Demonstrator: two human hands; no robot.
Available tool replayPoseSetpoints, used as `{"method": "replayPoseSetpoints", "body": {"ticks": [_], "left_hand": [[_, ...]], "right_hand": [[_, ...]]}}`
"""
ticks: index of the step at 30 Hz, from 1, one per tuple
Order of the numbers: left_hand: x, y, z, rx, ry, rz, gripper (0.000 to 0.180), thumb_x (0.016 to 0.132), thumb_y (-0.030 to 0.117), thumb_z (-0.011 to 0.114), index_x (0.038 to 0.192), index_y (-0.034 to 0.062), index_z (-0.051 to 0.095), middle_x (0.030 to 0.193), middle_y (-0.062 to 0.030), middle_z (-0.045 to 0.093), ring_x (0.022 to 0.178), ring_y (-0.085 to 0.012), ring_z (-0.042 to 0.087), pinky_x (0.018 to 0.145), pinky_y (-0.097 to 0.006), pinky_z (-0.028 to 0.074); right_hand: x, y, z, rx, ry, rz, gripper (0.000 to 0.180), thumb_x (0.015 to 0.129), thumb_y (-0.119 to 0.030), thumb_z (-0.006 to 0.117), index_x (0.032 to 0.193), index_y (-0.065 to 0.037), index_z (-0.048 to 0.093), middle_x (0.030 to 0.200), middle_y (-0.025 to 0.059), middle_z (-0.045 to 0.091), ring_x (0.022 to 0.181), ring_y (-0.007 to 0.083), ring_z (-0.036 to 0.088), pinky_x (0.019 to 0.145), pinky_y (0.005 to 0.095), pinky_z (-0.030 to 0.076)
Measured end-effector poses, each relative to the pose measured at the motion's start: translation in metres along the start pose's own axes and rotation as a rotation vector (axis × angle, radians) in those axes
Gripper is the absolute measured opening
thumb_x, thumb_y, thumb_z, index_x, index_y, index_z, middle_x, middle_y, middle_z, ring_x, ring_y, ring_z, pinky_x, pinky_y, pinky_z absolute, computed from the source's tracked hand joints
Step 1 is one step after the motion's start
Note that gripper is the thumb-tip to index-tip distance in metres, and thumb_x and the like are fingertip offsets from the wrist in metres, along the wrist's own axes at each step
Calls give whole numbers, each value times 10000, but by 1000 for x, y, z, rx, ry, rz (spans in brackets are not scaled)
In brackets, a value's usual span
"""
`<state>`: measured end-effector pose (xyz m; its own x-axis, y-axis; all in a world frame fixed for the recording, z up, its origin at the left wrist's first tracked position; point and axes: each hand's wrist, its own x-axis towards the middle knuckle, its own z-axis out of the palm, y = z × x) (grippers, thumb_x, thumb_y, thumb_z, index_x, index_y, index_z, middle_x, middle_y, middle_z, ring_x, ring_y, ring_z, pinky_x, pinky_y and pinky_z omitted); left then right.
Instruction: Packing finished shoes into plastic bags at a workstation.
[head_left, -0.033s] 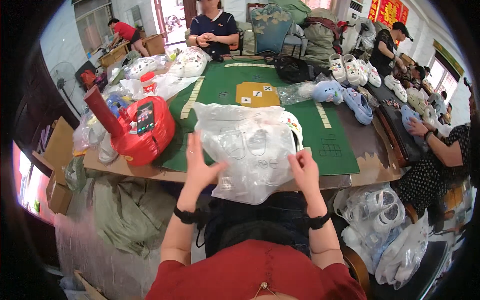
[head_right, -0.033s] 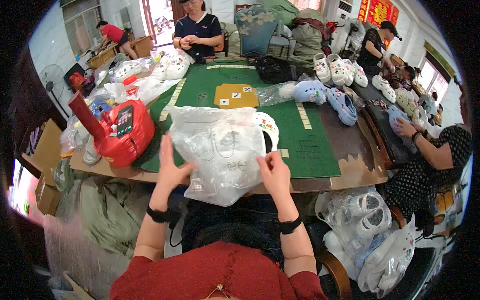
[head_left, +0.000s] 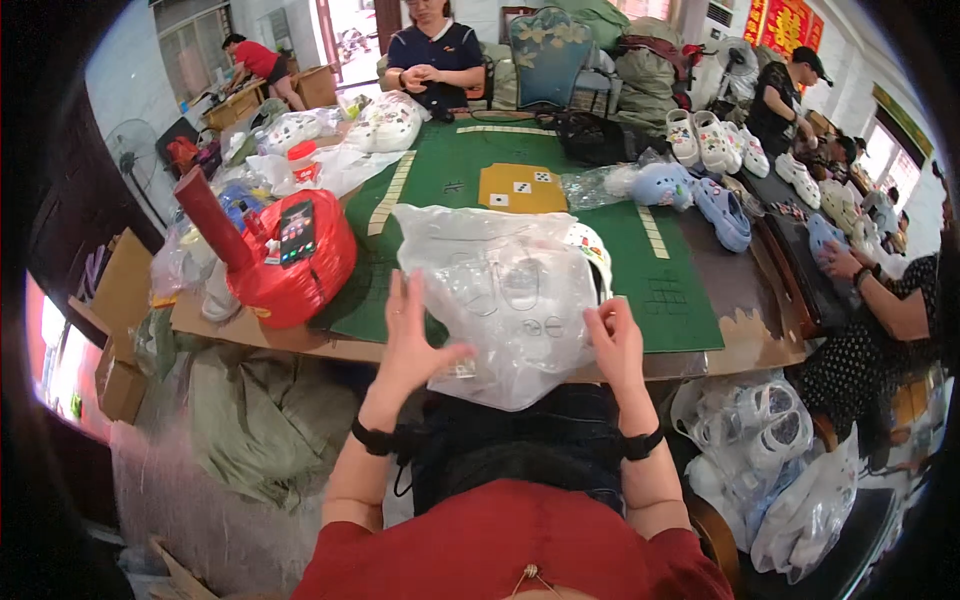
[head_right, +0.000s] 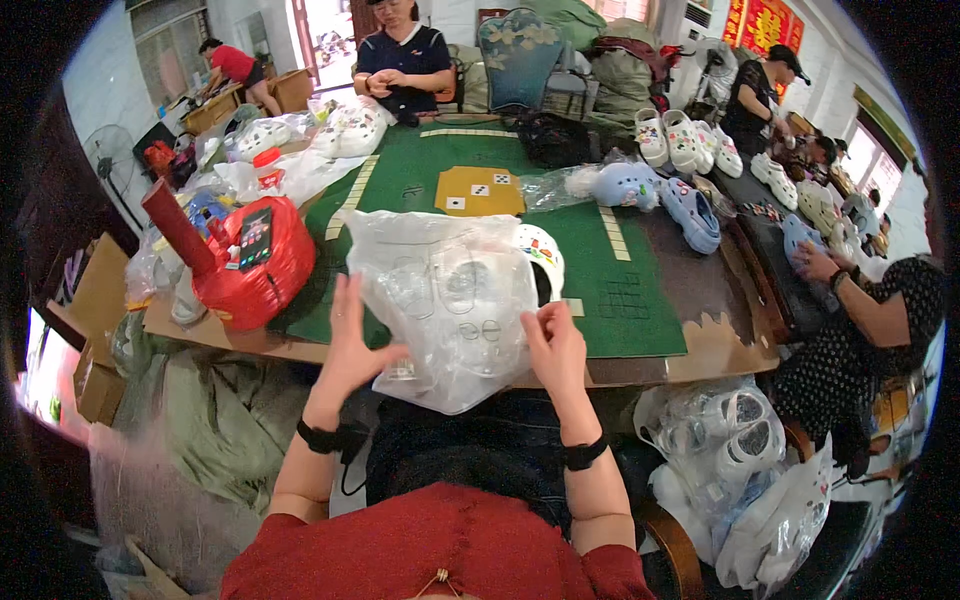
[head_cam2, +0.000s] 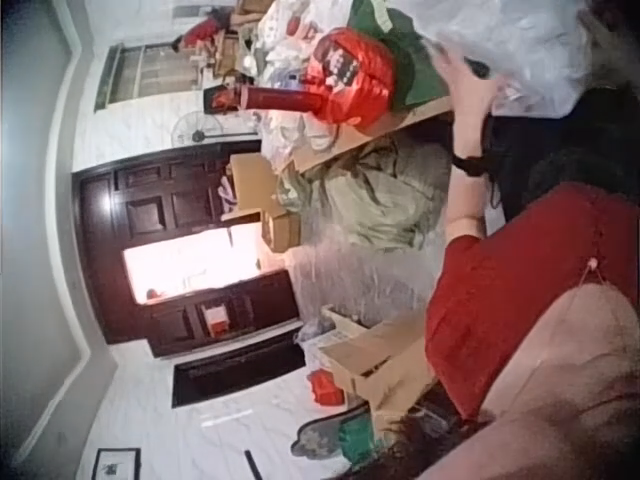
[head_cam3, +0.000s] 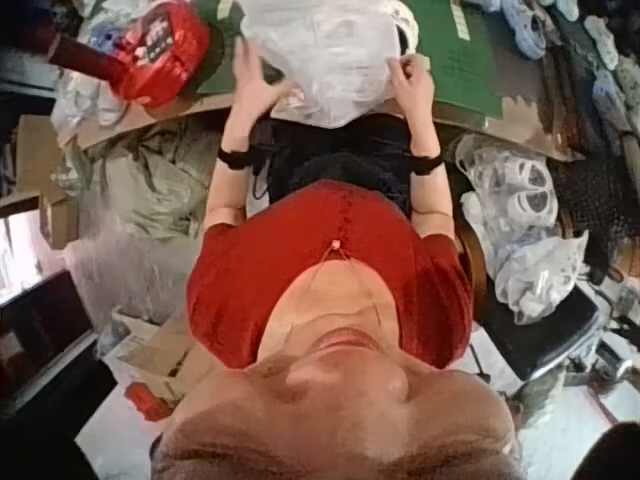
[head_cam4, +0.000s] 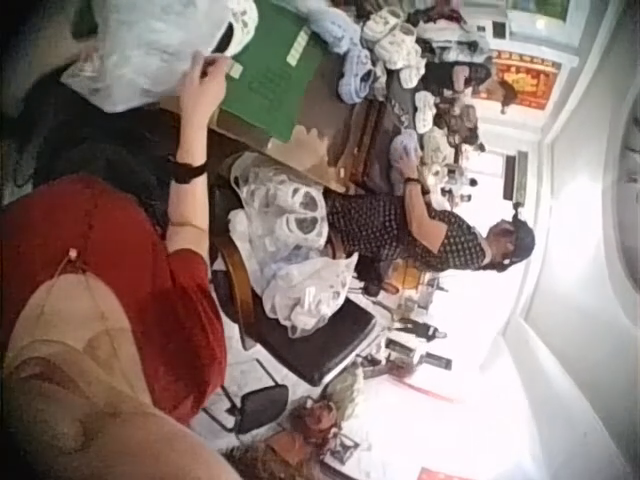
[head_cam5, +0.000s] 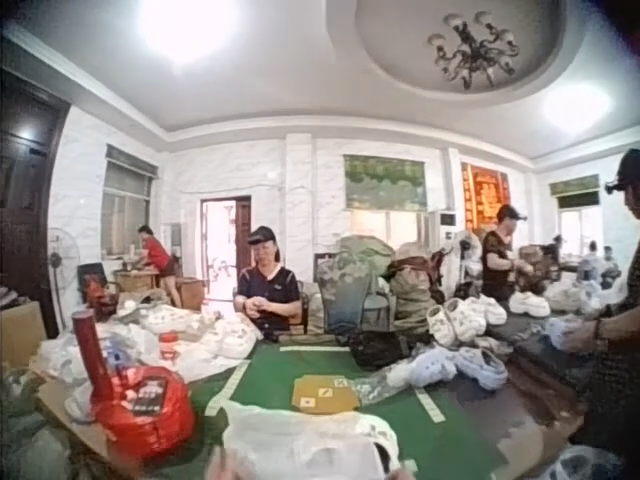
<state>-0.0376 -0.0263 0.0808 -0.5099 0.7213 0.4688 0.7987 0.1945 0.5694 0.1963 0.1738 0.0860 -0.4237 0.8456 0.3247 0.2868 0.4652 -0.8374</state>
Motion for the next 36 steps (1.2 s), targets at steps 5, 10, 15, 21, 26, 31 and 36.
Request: {"method": "replayPoseSetpoints", "body": {"ticks": [5, 10, 15, 21, 26, 31, 36], "left_hand": [[-42, 20, 9, -9, -187, 203, 977, 700, 245, 831, 1532, 168, 325, 1608, -272, 53, 1449, -482, 170, 1164, -510, 261], [-53, -11, 19, -128, -75, 87, 787, 719, -126, 530, 1454, 145, 452, 1564, -187, 302, 1265, -377, 497, 1038, -420, 438], [-45, -12, 5, -88, 163, 44, 656, 724, -135, 479, 1331, 98, 567, 1329, -148, 565, 1183, -371, 554, 997, -429, 459], [-41, 5, 2, 75, 104, -68, 682, 746, -60, 572, 1397, 130, 500, 1389, -186, 469, 1252, -413, 458, 1035, -458, 412], [-30, 14, 11, 176, 102, 254, 517, 827, -6, 594, 1333, 85, 543, 1298, -197, 536, 1165, -399, 521, 986, -450, 453], [-19, -7, 23, -191, 68, 92, 369, 858, -19, 510, 1215, 13, 597, 992, -145, 675, 881, -262, 645, 795, -371, 524], [5, -47, 16, -705, 249, -223, 252, 888, 35, 476, 1050, -53, 649, 851, -56, 680, 750, -103, 588, 696, -245, 465]], "right_hand": [[3, -4, 13, 259, -28, -42, 144, 958, -134, 625, 966, -27, 528, 618, -16, 506, 559, 43, 423, 516, 241, 322], [12, 8, 14, 458, 57, -80, 132, 950, -65, 624, 1022, -33, 519, 754, -46, 513, 623, 12, 418, 545, 194, 317], [11, 9, -15, 432, -140, -93, 572, 830, -93, 755, 1298, -36, 432, 1023, 41, 599, 849, 111, 558, 728, 255, 456], [-10, -41, -10, -4, -297, -392, 719, 780, -43, 720, 1433, -52, 420, 1284, 166, 607, 1233, 296, 560, 1040, 372, 420], [9, -35, -8, 124, -166, -302, 585, 785, -6, 683, 1345, -41, 517, 1268, 175, 622, 1213, 281, 580, 1040, 367, 417], [20, -39, -15, 511, -231, -145, 631, 771, -26, 690, 1370, -45, 491, 1306, 121, 567, 1247, 254, 511, 1056, 361, 388], [26, -34, -32, 549, -397, -86, 611, 831, -193, 747, 1368, -43, 497, 1224, 76, 591, 1159, 191, 545, 951, 330, 445]]}}
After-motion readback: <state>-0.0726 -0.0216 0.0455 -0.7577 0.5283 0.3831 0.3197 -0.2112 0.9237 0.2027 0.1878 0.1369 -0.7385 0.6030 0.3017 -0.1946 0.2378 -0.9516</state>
